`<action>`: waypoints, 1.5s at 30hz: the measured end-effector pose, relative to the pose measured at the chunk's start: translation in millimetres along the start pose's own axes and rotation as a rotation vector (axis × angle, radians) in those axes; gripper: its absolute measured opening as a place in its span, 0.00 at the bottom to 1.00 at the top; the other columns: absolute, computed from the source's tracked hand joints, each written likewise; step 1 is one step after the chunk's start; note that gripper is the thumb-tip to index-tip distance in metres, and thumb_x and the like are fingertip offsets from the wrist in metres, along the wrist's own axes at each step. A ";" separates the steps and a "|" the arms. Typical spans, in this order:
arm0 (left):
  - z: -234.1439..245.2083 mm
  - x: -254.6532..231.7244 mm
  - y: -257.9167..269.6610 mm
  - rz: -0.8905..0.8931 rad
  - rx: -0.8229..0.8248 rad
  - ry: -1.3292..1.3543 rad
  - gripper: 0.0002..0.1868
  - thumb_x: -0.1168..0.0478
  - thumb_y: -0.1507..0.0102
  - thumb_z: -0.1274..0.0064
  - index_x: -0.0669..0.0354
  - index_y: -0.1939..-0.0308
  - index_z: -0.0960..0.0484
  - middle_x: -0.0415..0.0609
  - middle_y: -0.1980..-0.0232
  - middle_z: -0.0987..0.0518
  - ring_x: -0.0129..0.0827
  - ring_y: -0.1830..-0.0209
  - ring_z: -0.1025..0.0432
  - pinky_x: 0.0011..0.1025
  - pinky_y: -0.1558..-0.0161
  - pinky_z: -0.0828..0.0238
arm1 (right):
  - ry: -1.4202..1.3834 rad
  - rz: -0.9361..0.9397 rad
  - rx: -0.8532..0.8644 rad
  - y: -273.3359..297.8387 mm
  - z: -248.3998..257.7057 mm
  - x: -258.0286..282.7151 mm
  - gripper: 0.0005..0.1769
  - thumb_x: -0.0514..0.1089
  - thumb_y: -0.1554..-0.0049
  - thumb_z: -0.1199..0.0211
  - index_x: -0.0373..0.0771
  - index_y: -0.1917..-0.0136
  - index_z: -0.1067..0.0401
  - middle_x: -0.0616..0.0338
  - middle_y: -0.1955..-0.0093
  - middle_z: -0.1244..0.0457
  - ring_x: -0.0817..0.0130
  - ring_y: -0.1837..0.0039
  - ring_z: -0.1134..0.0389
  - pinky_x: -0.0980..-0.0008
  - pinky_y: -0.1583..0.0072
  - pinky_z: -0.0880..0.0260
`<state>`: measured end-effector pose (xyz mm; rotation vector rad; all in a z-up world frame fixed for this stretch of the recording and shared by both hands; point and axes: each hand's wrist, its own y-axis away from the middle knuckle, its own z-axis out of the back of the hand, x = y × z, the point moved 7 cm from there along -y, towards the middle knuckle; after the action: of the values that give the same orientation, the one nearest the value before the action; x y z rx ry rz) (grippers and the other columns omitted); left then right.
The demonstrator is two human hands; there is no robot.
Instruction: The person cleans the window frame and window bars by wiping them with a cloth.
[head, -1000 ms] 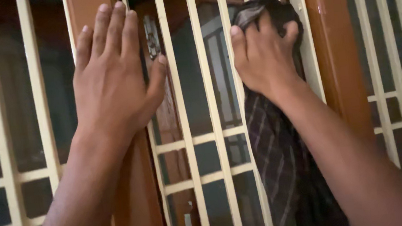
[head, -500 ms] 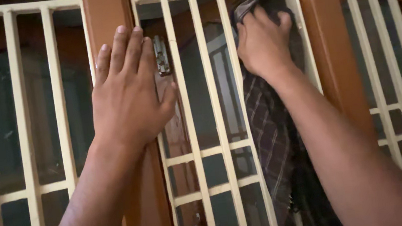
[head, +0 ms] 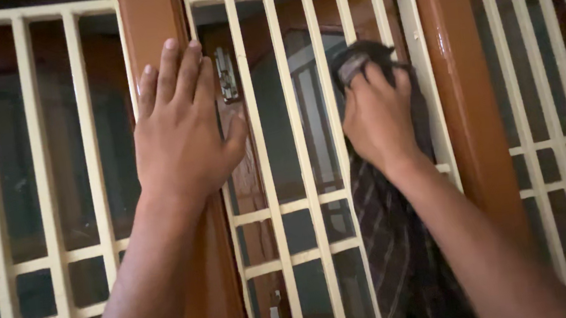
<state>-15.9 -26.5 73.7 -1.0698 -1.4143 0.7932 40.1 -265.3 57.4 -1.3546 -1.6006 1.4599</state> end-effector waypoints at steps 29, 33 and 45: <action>6.3 0.1 1.0 0.035 -0.034 0.086 0.38 0.48 0.37 0.52 0.66 0.27 0.31 0.55 0.21 0.38 0.44 0.17 0.53 0.44 0.20 0.62 | -0.190 -0.293 0.103 60.0 15.5 11.3 0.08 0.32 0.39 0.46 0.23 0.57 0.30 0.32 0.56 0.37 0.35 0.54 0.34 0.43 0.51 0.34; 6.5 1.1 1.3 0.038 -0.031 0.088 0.36 0.49 0.36 0.52 0.66 0.28 0.31 0.54 0.21 0.37 0.44 0.17 0.53 0.45 0.20 0.62 | -0.231 -0.247 0.150 38.4 -1.4 2.9 0.08 0.32 0.40 0.47 0.22 0.53 0.31 0.32 0.52 0.37 0.38 0.53 0.32 0.47 0.52 0.31; 10.6 0.7 0.0 0.035 -0.039 0.103 0.37 0.49 0.36 0.54 0.67 0.27 0.33 0.55 0.21 0.37 0.44 0.17 0.52 0.44 0.21 0.61 | -0.094 -0.198 0.103 -43.3 -36.3 -26.2 0.08 0.33 0.34 0.48 0.23 0.46 0.32 0.29 0.46 0.37 0.35 0.47 0.32 0.45 0.46 0.30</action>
<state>-26.3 -24.8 72.6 -1.1522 -1.3313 0.7282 68.5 -271.5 112.5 -1.0529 -1.6424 1.4818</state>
